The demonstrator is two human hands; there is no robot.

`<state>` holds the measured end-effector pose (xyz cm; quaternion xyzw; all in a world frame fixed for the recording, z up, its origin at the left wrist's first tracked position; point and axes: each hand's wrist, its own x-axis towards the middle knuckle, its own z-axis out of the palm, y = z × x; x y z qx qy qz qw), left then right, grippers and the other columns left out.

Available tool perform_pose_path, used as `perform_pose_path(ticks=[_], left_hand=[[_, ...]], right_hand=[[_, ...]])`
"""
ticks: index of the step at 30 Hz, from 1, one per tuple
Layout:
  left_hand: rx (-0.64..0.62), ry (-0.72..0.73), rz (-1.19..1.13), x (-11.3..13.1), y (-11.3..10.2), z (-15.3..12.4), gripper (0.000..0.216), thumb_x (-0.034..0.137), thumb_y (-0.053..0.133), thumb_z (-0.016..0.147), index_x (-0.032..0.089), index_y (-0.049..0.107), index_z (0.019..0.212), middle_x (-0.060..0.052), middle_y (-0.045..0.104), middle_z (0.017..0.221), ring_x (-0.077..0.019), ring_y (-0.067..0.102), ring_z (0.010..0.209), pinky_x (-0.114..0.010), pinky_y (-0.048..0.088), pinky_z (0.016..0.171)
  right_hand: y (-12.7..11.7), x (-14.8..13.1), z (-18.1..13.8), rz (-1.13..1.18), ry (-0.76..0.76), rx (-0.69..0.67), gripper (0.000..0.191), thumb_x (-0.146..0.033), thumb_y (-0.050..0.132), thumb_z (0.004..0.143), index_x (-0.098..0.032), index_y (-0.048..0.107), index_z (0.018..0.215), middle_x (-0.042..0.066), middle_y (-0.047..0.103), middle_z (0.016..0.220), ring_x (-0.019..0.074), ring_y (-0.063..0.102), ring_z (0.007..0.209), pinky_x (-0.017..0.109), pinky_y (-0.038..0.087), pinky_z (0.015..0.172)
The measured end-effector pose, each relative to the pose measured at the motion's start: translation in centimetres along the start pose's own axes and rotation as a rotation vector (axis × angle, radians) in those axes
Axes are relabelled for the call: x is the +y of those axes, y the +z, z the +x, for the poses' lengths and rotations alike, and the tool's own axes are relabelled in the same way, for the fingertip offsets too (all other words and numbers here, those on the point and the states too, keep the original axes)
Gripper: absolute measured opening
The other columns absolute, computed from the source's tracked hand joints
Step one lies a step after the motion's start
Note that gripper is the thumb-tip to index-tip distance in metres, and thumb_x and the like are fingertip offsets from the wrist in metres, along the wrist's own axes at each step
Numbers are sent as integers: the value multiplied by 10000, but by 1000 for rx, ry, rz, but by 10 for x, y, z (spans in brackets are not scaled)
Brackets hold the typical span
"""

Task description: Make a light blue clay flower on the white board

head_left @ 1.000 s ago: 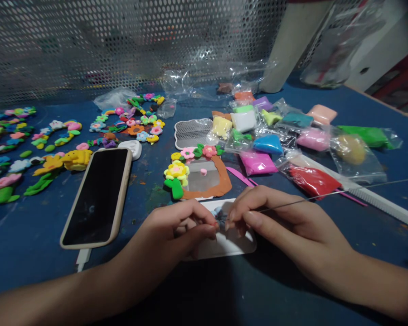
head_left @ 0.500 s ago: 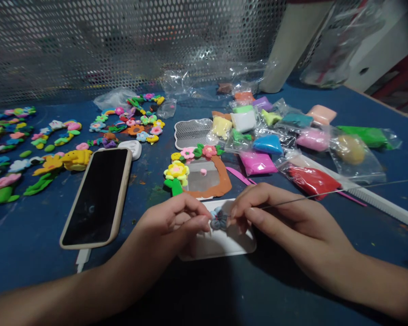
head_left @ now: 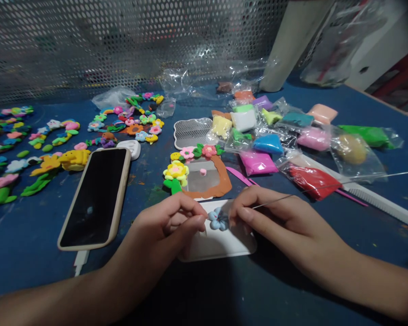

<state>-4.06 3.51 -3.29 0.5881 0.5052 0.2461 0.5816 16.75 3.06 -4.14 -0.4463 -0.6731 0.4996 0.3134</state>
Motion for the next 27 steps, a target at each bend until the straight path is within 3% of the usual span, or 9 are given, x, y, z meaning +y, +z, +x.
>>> perform_pose_path(ticks=[5, 27], left_hand=[[-32, -53, -38, 0, 0, 2, 172, 343, 554, 859, 184, 558, 792, 81, 468, 530, -51, 425, 460, -135, 312, 428], [-66, -7, 8, -3, 0, 5, 171, 331, 560, 857, 188, 564, 764, 85, 445, 536, -45, 427, 466, -128, 314, 427]], right_hand=[[0, 2, 2, 3, 13, -11, 188, -245, 465, 933, -190, 597, 812, -23, 567, 707, 88, 511, 614, 200, 398, 558], [0, 2, 0, 7, -10, -15, 201, -259, 456, 941, -196, 590, 805, -24, 575, 732, 83, 520, 627, 202, 403, 576]])
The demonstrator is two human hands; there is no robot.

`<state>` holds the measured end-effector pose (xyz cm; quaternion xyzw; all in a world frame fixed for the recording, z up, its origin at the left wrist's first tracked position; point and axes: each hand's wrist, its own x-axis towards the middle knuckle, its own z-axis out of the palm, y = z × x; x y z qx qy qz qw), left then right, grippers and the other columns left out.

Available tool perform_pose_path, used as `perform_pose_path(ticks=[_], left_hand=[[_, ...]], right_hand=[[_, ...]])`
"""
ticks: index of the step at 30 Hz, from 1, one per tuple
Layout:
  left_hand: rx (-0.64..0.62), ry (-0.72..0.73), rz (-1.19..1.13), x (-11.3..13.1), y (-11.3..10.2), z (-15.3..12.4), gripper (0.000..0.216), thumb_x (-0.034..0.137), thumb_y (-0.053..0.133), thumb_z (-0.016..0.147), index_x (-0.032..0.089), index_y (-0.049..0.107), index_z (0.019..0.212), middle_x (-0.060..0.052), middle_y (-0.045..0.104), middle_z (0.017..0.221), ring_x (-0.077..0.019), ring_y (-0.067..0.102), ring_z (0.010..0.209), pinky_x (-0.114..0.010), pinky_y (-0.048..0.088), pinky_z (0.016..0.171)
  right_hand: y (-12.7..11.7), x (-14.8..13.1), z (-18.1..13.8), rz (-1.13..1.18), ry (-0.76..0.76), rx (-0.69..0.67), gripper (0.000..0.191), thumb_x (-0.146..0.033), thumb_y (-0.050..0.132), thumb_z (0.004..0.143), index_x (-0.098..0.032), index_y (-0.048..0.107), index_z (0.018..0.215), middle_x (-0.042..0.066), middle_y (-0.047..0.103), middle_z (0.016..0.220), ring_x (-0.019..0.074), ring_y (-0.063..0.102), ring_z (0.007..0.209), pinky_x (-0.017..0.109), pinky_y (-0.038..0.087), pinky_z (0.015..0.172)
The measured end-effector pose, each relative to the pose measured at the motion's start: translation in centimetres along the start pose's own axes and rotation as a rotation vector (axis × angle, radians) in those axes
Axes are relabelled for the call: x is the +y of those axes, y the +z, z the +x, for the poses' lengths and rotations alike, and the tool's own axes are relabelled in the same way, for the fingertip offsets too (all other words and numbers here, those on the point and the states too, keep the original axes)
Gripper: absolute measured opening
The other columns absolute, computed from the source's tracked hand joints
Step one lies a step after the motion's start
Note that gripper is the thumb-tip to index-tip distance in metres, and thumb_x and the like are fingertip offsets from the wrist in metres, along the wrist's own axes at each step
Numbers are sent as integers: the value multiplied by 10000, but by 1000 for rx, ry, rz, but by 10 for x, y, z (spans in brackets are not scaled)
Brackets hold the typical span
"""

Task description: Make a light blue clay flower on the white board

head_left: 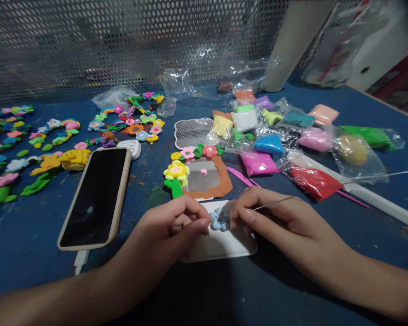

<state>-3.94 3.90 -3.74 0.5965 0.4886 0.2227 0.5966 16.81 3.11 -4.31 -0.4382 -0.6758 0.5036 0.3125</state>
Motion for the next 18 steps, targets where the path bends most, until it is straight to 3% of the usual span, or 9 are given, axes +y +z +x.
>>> perform_pose_path(ticks=[18], left_hand=[[-15, -20, 5, -2, -1, -1, 167, 338, 552, 865, 189, 565, 793, 85, 451, 544, -49, 435, 483, -132, 324, 443]], right_hand=[[0, 0, -1, -45, 29, -24, 210, -280, 455, 939, -198, 595, 807, -22, 576, 719, 91, 504, 619, 212, 392, 569]])
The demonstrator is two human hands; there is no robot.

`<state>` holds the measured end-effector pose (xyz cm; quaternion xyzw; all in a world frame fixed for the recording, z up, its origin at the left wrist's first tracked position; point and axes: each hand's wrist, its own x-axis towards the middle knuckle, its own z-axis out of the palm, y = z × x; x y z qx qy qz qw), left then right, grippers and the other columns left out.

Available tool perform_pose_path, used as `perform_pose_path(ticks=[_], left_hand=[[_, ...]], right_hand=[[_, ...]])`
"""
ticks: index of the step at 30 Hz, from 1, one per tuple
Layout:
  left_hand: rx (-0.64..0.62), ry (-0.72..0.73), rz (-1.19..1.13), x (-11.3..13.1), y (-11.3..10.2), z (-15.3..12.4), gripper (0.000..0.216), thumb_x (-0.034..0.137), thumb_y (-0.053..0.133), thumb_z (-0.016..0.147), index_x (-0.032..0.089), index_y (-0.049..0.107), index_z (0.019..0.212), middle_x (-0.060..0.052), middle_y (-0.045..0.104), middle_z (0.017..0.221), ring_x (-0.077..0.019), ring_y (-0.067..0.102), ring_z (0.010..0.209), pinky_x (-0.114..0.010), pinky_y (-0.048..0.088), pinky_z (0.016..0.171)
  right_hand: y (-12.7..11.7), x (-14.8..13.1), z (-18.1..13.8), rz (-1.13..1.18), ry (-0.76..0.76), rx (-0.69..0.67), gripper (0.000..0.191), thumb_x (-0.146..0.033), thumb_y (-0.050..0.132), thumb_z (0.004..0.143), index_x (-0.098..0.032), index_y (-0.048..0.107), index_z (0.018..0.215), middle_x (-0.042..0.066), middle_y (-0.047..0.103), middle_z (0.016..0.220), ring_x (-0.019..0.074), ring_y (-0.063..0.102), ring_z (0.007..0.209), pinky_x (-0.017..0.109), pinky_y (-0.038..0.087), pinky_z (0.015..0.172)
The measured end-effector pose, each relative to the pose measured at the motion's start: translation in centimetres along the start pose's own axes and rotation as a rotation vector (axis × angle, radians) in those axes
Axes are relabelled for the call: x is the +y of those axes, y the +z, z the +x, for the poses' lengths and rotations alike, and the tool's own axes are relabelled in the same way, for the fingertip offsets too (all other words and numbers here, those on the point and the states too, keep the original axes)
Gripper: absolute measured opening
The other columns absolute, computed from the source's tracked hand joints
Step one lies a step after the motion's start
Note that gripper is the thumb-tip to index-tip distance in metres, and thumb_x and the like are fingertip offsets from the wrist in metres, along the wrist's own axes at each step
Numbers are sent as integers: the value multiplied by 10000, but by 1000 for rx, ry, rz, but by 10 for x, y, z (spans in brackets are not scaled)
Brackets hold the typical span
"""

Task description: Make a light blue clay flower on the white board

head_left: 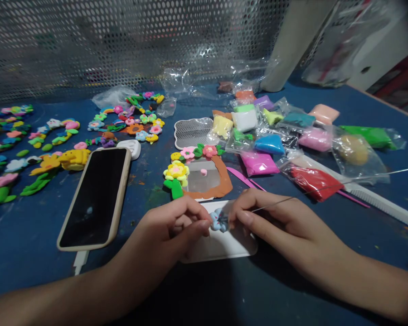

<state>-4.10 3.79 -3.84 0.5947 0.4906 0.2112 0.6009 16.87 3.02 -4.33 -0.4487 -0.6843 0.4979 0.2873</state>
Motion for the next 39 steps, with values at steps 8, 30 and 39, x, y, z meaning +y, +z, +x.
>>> perform_pose_path(ticks=[8, 30, 39], left_hand=[[-1, 1, 30, 2, 0, 1, 158, 331, 552, 868, 192, 569, 795, 76, 449, 551, -65, 442, 496, -156, 325, 454], [-19, -13, 38, 4, 0, 0, 176, 337, 544, 866, 176, 565, 798, 71, 438, 562, -65, 404, 490, -163, 295, 439], [-20, -32, -12, 5, 2, 1, 181, 342, 542, 864, 178, 565, 790, 76, 436, 560, -59, 401, 489, -155, 303, 446]], right_hand=[[1, 0, 1, 15, -3, 0, 202, -253, 457, 934, -185, 593, 802, -4, 582, 728, 102, 514, 625, 217, 402, 568], [0, -3, 1, 14, 10, 12, 182, -244, 455, 931, -188, 595, 830, -4, 577, 716, 105, 517, 624, 212, 407, 561], [0, -5, 2, -4, -33, 0, 200, -215, 456, 926, -177, 580, 773, 2, 572, 698, 101, 502, 603, 202, 414, 546]])
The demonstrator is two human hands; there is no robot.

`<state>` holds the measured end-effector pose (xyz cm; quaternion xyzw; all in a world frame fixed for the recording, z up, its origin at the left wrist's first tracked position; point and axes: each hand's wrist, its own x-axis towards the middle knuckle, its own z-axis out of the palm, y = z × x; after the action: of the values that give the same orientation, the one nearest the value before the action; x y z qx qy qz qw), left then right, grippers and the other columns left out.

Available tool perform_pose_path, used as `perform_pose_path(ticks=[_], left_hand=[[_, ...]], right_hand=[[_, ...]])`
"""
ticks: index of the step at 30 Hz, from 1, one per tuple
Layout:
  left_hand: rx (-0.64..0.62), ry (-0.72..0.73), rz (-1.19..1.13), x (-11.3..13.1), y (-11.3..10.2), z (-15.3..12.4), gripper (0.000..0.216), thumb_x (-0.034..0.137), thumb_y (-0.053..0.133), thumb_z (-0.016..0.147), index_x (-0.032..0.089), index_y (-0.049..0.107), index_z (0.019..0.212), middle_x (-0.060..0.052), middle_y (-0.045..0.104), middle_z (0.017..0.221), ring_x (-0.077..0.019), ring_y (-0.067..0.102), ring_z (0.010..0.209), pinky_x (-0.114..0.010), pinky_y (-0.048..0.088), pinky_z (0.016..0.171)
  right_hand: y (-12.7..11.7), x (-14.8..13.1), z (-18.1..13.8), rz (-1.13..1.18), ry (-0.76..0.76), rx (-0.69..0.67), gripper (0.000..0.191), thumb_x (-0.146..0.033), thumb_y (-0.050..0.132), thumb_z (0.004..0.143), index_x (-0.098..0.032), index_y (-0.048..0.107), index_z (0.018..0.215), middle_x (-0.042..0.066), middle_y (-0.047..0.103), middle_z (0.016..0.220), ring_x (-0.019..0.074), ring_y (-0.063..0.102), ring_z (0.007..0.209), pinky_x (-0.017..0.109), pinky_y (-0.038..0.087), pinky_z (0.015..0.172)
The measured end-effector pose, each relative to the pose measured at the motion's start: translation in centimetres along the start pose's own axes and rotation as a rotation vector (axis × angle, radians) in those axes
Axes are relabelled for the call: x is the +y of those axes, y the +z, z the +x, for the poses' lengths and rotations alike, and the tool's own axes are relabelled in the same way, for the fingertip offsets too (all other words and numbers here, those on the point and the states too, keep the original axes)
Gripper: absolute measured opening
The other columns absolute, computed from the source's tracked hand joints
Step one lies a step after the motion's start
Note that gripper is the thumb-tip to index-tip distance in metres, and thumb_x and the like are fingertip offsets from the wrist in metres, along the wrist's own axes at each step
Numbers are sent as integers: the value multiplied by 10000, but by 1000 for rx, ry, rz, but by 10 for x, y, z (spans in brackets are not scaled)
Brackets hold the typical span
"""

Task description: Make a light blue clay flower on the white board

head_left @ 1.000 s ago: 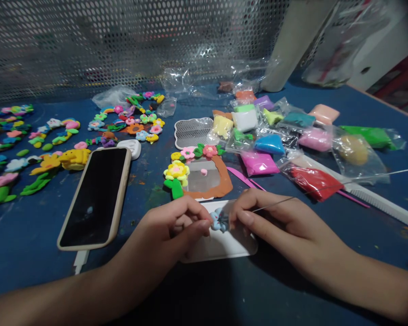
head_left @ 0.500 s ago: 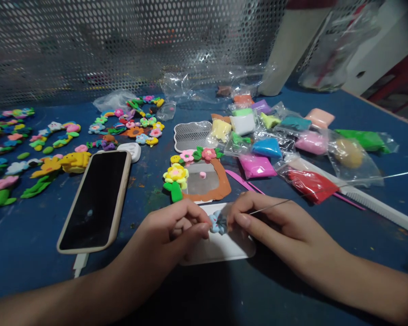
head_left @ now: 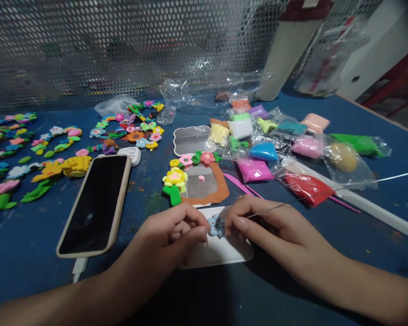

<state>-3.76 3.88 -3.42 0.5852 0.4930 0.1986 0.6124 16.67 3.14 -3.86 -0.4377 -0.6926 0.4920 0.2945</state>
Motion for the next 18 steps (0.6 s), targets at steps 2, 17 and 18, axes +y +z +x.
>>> perform_pose_path(ticks=[2, 17, 18], left_hand=[[3, -16, -17, 2, 0, 0, 184, 343, 548, 854, 175, 565, 780, 77, 438, 557, -59, 403, 487, -154, 310, 450], [-113, -162, -200, 32, 16, -5, 206, 335, 593, 775, 163, 687, 713, 55, 477, 435, -58, 357, 372, -177, 223, 379], [-124, -164, -186, 31, 16, -6, 210, 339, 600, 775, 162, 698, 716, 54, 475, 443, -57, 366, 376, -175, 229, 383]], right_hand=[[-2, -1, -1, -8, -39, 24, 194, -206, 466, 922, -183, 597, 780, -4, 589, 701, 99, 525, 608, 196, 430, 554], [-2, -10, -10, -345, -533, 159, 292, -175, 561, 887, -243, 639, 1161, 44, 660, 895, 116, 637, 807, 188, 532, 686], [-3, -12, -11, -367, -539, 177, 263, -182, 572, 881, -230, 662, 1124, 42, 659, 864, 112, 637, 779, 177, 530, 663]])
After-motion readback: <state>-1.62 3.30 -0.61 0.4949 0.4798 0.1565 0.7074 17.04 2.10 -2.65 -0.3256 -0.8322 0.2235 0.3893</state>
